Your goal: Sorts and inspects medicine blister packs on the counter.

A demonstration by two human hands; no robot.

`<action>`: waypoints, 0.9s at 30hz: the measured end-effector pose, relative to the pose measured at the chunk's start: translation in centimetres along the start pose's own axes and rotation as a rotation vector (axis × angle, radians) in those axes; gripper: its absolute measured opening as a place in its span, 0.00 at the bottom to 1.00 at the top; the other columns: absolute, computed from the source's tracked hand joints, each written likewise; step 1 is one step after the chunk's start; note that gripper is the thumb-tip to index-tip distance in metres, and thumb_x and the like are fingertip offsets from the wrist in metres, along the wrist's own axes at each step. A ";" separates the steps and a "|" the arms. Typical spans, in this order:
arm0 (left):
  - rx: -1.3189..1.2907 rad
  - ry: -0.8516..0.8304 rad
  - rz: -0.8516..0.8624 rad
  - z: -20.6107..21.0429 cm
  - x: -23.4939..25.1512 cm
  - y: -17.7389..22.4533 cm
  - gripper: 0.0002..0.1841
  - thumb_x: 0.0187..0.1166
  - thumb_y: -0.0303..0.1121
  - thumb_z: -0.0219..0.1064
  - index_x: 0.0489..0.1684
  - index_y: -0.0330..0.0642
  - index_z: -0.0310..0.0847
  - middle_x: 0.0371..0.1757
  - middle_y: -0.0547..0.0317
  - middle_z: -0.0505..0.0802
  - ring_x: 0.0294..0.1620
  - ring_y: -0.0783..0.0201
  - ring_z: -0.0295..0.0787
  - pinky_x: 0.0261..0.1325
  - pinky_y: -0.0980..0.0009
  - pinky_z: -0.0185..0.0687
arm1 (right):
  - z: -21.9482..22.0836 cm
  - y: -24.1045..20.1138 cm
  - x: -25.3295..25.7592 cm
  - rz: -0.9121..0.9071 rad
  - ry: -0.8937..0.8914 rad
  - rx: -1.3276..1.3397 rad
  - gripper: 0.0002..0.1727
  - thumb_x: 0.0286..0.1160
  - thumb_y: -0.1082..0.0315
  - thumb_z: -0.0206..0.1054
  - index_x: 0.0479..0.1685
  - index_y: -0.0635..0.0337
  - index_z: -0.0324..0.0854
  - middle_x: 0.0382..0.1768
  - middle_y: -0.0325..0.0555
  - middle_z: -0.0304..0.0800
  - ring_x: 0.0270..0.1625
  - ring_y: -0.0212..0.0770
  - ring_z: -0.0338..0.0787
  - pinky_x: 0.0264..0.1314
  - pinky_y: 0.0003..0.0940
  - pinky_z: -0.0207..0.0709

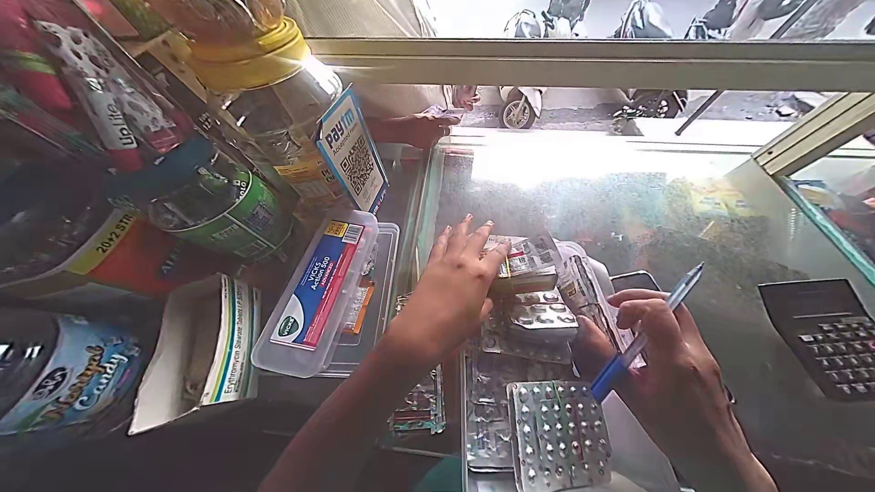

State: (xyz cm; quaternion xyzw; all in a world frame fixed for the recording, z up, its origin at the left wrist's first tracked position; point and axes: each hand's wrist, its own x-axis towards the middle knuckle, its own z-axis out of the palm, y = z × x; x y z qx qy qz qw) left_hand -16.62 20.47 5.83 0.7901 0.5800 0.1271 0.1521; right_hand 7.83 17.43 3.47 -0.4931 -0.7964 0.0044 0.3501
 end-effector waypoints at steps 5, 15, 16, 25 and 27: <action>-0.008 0.138 0.160 0.9 -0.3 0.3 0.30 0.67 0.28 0.77 0.74 0.38 0.78 0.80 0.44 0.80 0.86 0.42 0.66 0.82 0.41 0.64 | -0.3 0.6 0.1 -0.130 0.051 0.169 0.18 0.81 0.50 0.68 0.46 0.55 0.73 0.54 0.50 0.88 0.61 0.34 0.85 0.62 0.20 0.74; 0.069 0.634 -0.046 -4.3 -1.4 -2.7 0.30 0.67 0.42 0.79 0.67 0.38 0.77 0.54 0.45 0.92 0.53 0.44 0.90 0.52 0.42 0.81 | -2.0 1.0 -0.2 -0.378 -0.100 0.296 0.16 0.93 0.52 0.52 0.50 0.51 0.80 0.53 0.39 0.95 0.64 0.32 0.87 0.72 0.30 0.68; 0.050 0.560 -0.130 -4.4 -1.0 -3.7 0.31 0.67 0.40 0.81 0.67 0.37 0.77 0.54 0.41 0.91 0.53 0.41 0.90 0.54 0.39 0.80 | -2.1 0.5 -0.3 -0.417 -0.178 0.263 0.14 0.92 0.54 0.55 0.49 0.52 0.82 0.48 0.40 0.95 0.59 0.34 0.88 0.68 0.31 0.69; -0.004 0.117 -0.331 -1.3 1.3 -6.6 0.29 0.83 0.39 0.68 0.81 0.38 0.71 0.67 0.38 0.87 0.65 0.37 0.84 0.69 0.37 0.73 | -1.3 -3.0 -0.3 -0.552 -0.467 -0.015 0.27 0.84 0.39 0.57 0.62 0.50 0.84 0.59 0.43 0.94 0.64 0.44 0.89 0.62 0.44 0.74; 0.068 0.279 -0.209 -1.6 -0.1 -5.1 0.23 0.83 0.37 0.68 0.74 0.36 0.78 0.62 0.39 0.89 0.64 0.37 0.86 0.67 0.38 0.76 | -1.1 -3.6 -0.8 -0.556 -0.565 0.018 0.28 0.81 0.42 0.61 0.67 0.52 0.83 0.60 0.45 0.94 0.63 0.48 0.90 0.62 0.48 0.77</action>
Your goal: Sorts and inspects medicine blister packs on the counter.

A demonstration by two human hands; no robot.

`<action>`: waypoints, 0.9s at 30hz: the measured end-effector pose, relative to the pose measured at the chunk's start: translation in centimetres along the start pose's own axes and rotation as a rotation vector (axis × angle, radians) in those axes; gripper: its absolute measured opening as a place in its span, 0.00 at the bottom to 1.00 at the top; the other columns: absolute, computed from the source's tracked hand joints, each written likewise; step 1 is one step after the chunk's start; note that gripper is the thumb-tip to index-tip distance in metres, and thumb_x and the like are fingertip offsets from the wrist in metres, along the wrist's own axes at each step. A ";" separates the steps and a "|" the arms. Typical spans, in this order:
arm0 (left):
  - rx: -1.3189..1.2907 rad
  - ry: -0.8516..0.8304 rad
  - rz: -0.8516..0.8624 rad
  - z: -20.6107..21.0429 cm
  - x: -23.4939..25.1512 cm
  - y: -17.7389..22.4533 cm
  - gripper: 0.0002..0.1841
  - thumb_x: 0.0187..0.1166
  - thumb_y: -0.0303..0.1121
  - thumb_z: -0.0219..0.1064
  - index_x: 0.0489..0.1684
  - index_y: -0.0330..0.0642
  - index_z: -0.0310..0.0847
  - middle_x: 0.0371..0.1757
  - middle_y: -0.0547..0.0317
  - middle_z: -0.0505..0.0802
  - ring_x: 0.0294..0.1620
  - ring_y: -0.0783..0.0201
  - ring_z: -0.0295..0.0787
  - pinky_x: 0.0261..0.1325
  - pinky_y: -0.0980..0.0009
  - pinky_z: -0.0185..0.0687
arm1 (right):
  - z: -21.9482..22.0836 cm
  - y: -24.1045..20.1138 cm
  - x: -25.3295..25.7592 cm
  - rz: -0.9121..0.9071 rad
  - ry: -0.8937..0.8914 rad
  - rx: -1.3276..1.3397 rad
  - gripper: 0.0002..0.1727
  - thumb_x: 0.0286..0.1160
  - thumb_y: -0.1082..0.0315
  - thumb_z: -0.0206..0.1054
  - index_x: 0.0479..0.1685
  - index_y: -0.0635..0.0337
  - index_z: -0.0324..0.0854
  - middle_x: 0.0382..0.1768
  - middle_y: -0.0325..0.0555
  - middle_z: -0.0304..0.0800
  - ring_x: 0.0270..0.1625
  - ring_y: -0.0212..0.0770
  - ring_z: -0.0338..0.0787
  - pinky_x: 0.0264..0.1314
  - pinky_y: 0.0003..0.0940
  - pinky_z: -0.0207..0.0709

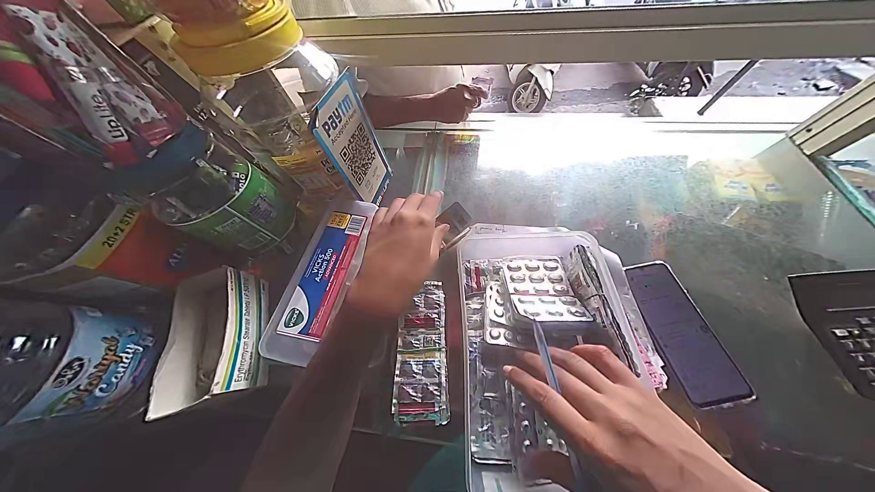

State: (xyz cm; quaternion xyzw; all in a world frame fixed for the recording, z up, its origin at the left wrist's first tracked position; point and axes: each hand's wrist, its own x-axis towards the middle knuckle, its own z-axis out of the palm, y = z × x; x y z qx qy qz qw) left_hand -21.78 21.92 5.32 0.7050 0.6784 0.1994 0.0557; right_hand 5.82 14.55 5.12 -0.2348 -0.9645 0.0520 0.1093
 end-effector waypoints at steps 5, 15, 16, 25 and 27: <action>-0.271 0.033 0.575 -3.0 -6.1 3.3 0.11 0.83 0.38 0.64 0.43 0.45 0.91 0.39 0.60 0.94 0.45 0.63 0.90 0.50 0.69 0.83 | -2.6 1.1 -1.6 0.020 0.059 0.524 0.12 0.82 0.65 0.68 0.58 0.59 0.83 0.40 0.51 0.87 0.47 0.45 0.84 0.54 0.29 0.75; 0.295 -0.190 0.633 1.9 -9.8 8.3 0.07 0.64 0.17 0.68 0.35 0.34 0.89 0.31 0.50 0.88 0.31 0.55 0.90 0.30 0.67 0.84 | -3.1 1.9 -5.5 0.213 0.274 0.396 0.20 0.78 0.50 0.72 0.62 0.50 0.85 0.62 0.41 0.93 0.69 0.38 0.85 0.72 0.33 0.73; 0.311 -0.183 0.632 2.1 -9.9 8.5 0.07 0.65 0.17 0.68 0.35 0.33 0.89 0.32 0.49 0.88 0.31 0.54 0.90 0.29 0.67 0.84 | -1.7 1.2 -4.9 0.185 0.238 0.245 0.21 0.81 0.46 0.67 0.64 0.47 0.84 0.64 0.41 0.91 0.69 0.41 0.83 0.72 0.37 0.67; 0.344 -0.169 0.639 2.3 -10.2 8.3 0.06 0.65 0.19 0.69 0.37 0.33 0.89 0.36 0.47 0.88 0.34 0.52 0.91 0.30 0.65 0.85 | 0.4 -0.8 -3.0 0.219 0.096 -0.271 0.31 0.63 0.43 0.74 0.69 0.42 0.85 0.42 0.30 0.93 0.55 0.44 0.86 0.72 0.52 0.57; 0.384 -0.133 0.649 2.5 -10.6 8.5 0.06 0.68 0.20 0.67 0.35 0.33 0.90 0.33 0.48 0.89 0.33 0.52 0.91 0.30 0.66 0.85 | 0.1 -0.5 -2.6 0.205 0.105 -0.277 0.20 0.66 0.60 0.72 0.60 0.43 0.88 0.32 0.36 0.84 0.46 0.46 0.85 0.66 0.50 0.62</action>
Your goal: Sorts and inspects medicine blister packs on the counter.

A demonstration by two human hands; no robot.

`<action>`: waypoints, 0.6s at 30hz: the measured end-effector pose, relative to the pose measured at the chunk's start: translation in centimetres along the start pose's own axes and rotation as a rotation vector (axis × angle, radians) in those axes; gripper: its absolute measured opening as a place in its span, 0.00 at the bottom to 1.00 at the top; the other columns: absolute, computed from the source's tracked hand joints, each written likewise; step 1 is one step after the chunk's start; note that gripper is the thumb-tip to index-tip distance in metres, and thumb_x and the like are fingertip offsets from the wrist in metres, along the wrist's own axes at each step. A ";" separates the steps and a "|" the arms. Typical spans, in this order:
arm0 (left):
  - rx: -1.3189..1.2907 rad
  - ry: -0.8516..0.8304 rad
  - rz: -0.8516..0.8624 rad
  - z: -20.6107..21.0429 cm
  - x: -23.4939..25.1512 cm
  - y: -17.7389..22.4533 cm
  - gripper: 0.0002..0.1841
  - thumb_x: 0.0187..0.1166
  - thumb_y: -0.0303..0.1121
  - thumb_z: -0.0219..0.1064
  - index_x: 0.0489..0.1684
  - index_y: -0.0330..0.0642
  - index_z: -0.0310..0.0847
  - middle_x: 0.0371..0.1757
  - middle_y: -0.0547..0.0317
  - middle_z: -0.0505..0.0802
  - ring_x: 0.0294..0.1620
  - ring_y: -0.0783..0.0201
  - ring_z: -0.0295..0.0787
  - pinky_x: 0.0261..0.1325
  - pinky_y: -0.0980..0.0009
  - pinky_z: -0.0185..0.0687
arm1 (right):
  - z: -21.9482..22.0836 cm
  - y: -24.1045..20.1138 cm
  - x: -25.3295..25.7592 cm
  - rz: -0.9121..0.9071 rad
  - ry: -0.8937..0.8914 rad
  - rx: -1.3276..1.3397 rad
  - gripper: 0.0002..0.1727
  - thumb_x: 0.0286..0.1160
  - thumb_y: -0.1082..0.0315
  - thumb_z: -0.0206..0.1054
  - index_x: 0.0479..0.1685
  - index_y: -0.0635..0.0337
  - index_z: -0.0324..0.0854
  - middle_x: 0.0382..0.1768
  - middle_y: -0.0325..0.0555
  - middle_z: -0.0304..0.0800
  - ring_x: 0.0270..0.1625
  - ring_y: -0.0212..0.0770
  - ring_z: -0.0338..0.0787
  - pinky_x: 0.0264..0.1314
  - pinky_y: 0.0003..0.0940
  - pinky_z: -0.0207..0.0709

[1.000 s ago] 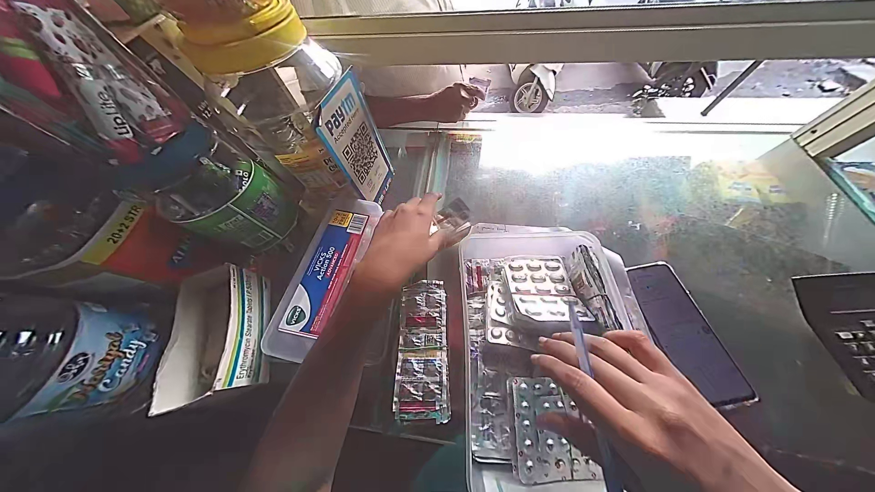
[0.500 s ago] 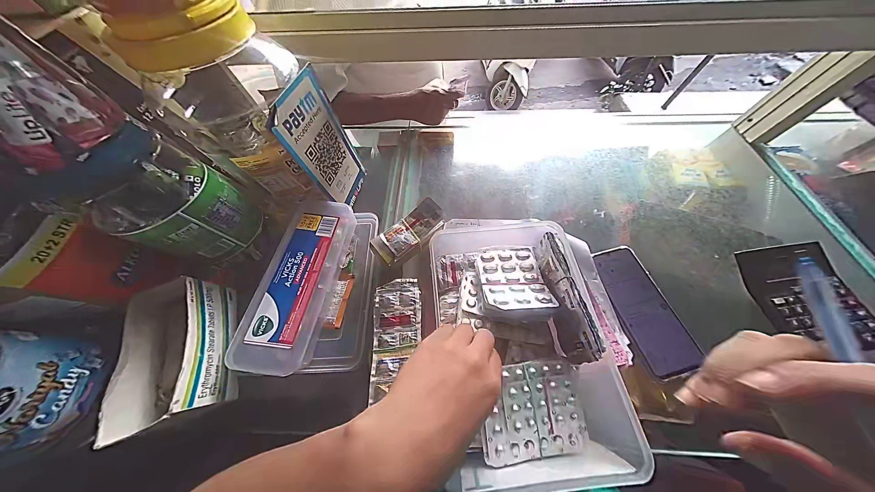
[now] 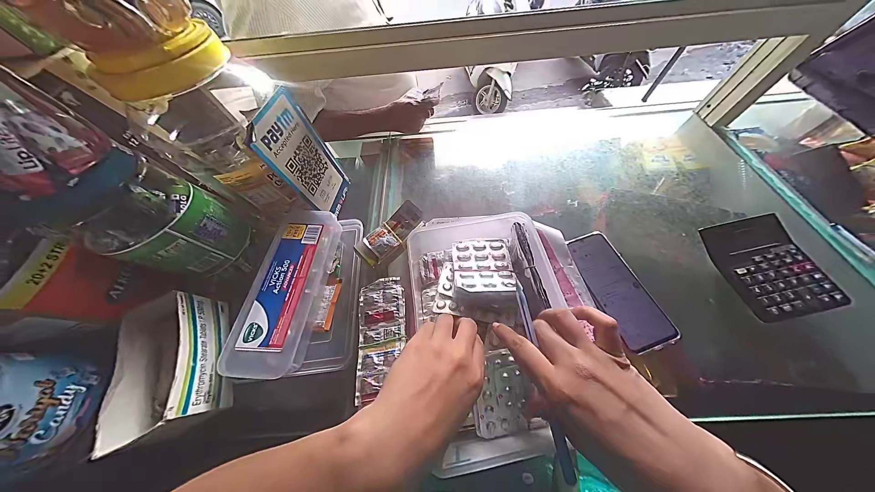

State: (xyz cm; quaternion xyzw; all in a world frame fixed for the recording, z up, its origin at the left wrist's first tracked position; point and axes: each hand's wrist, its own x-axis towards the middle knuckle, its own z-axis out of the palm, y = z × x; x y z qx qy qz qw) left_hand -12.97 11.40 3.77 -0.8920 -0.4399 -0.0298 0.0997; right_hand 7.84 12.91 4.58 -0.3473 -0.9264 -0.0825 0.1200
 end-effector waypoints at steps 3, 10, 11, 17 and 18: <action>0.072 0.140 0.031 -0.2 0.1 -0.2 0.09 0.70 0.18 0.61 0.28 0.32 0.89 0.24 0.50 0.87 0.23 0.55 0.88 0.24 0.67 0.79 | -1.3 2.2 -0.1 -0.071 0.027 0.249 0.05 0.70 0.65 0.67 0.41 0.43 0.84 0.28 0.35 0.78 0.41 0.43 0.82 0.57 0.41 0.68; -0.476 0.267 0.003 -2.5 -0.2 -6.1 0.12 0.75 0.28 0.62 0.45 0.42 0.93 0.36 0.56 0.95 0.36 0.61 0.94 0.40 0.67 0.88 | -3.5 3.2 -1.3 0.239 0.374 0.525 0.12 0.76 0.57 0.73 0.48 0.53 0.81 0.44 0.41 0.86 0.49 0.17 0.84 0.49 0.04 0.75; -0.570 0.277 -0.020 -2.6 -0.2 -6.9 0.13 0.76 0.28 0.61 0.48 0.41 0.93 0.37 0.56 0.95 0.36 0.66 0.93 0.43 0.73 0.87 | -3.3 2.6 -1.2 0.235 0.388 0.477 0.11 0.77 0.59 0.72 0.49 0.53 0.80 0.43 0.42 0.87 0.48 0.19 0.84 0.49 0.05 0.74; -0.826 0.201 -0.140 -3.6 -1.4 -9.2 0.14 0.82 0.30 0.61 0.54 0.38 0.92 0.44 0.56 0.96 0.44 0.79 0.91 0.52 0.85 0.82 | -3.0 2.2 -0.9 0.198 0.421 0.408 0.09 0.80 0.60 0.70 0.51 0.51 0.81 0.42 0.44 0.88 0.48 0.23 0.86 0.48 0.08 0.74; -0.833 0.197 -0.142 -3.6 -1.6 -9.3 0.14 0.82 0.30 0.61 0.55 0.38 0.92 0.44 0.56 0.96 0.44 0.80 0.90 0.52 0.85 0.82 | -3.3 2.4 -0.9 0.199 0.416 0.443 0.09 0.80 0.60 0.71 0.51 0.52 0.82 0.43 0.43 0.89 0.50 0.21 0.86 0.51 0.06 0.74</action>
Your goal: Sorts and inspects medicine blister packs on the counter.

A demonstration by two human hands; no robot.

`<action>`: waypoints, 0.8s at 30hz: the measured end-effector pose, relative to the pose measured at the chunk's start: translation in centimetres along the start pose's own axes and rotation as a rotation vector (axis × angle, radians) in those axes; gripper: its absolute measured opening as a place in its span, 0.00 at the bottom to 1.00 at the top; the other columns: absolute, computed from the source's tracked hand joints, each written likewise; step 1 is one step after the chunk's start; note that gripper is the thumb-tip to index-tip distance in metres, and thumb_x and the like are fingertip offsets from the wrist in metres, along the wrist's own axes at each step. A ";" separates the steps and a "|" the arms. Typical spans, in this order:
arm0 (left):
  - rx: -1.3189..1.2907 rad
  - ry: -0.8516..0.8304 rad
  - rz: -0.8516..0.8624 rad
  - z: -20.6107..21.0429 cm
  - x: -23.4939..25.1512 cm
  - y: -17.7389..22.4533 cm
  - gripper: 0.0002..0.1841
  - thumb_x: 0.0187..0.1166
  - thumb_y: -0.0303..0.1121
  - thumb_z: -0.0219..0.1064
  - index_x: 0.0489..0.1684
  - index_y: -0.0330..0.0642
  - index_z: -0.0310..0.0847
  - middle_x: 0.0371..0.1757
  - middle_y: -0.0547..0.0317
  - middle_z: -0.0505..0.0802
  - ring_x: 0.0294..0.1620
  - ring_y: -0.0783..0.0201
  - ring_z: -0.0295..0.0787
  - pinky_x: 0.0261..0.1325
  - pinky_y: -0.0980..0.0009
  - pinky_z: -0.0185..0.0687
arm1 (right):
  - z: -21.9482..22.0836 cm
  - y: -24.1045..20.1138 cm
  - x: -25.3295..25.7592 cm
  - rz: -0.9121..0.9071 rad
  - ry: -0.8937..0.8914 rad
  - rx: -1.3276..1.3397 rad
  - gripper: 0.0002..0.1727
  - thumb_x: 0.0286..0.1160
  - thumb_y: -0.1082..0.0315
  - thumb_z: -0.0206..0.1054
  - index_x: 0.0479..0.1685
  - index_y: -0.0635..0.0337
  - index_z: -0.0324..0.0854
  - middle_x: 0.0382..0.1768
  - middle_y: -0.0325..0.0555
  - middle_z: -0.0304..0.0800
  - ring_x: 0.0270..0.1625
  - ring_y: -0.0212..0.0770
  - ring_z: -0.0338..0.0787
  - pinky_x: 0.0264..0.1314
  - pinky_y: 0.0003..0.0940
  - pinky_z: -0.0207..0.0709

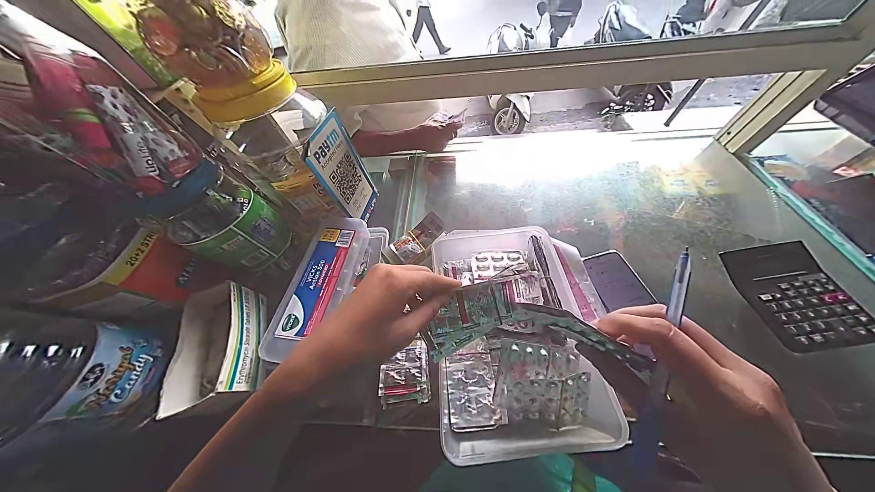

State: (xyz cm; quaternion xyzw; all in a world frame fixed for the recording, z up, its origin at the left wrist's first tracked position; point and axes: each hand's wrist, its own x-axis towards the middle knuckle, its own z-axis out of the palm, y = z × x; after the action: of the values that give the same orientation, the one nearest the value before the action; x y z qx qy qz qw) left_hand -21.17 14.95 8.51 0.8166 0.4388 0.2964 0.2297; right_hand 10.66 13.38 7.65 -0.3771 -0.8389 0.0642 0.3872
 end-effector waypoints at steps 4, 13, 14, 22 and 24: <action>-0.007 0.016 -0.007 -0.1 -0.6 -0.4 0.14 0.82 0.31 0.61 0.55 0.37 0.91 0.45 0.56 0.96 0.44 0.80 0.90 0.52 0.85 0.82 | -1.6 0.2 0.3 0.003 -0.185 0.152 0.13 0.78 0.56 0.72 0.53 0.51 0.85 0.41 0.43 0.89 0.48 0.22 0.86 0.51 0.08 0.74; -0.020 0.045 0.012 -0.4 -1.8 -1.0 0.15 0.83 0.31 0.60 0.56 0.36 0.91 0.46 0.56 0.96 0.47 0.80 0.91 0.55 0.86 0.82 | 3.2 -1.4 -0.2 -0.192 -0.527 -0.365 0.14 0.54 0.67 0.79 0.41 0.58 0.87 0.56 0.56 0.93 0.59 0.59 0.93 0.46 0.49 0.86; -0.030 0.048 0.015 -0.5 -1.9 -1.2 0.15 0.82 0.31 0.60 0.56 0.36 0.90 0.47 0.55 0.96 0.47 0.80 0.91 0.56 0.86 0.82 | 3.5 -1.6 -0.3 -0.200 -0.547 -0.406 0.14 0.54 0.70 0.78 0.41 0.58 0.87 0.53 0.55 0.93 0.57 0.58 0.94 0.47 0.48 0.86; 0.034 0.353 -0.181 -1.0 -4.9 -1.9 0.15 0.82 0.35 0.61 0.56 0.39 0.91 0.46 0.63 0.95 0.44 0.84 0.90 0.52 0.86 0.85 | 1.7 -0.1 -0.4 -0.166 -0.352 0.105 0.08 0.74 0.62 0.68 0.39 0.56 0.78 0.31 0.44 0.85 0.39 0.41 0.88 0.55 0.34 0.79; 0.131 0.483 -0.300 -1.0 -5.9 -2.3 0.16 0.82 0.36 0.61 0.55 0.40 0.91 0.45 0.61 0.95 0.43 0.83 0.89 0.50 0.86 0.84 | -1.3 0.8 -0.5 0.069 -0.241 0.361 0.15 0.76 0.55 0.74 0.49 0.54 0.78 0.47 0.37 0.88 0.54 0.26 0.88 0.58 0.21 0.82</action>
State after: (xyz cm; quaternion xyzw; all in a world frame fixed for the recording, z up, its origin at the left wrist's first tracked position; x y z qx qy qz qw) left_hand -25.77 11.21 6.15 0.6613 0.6150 0.4160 0.1068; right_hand 12.25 13.31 7.92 -0.3194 -0.8407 0.2714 0.3428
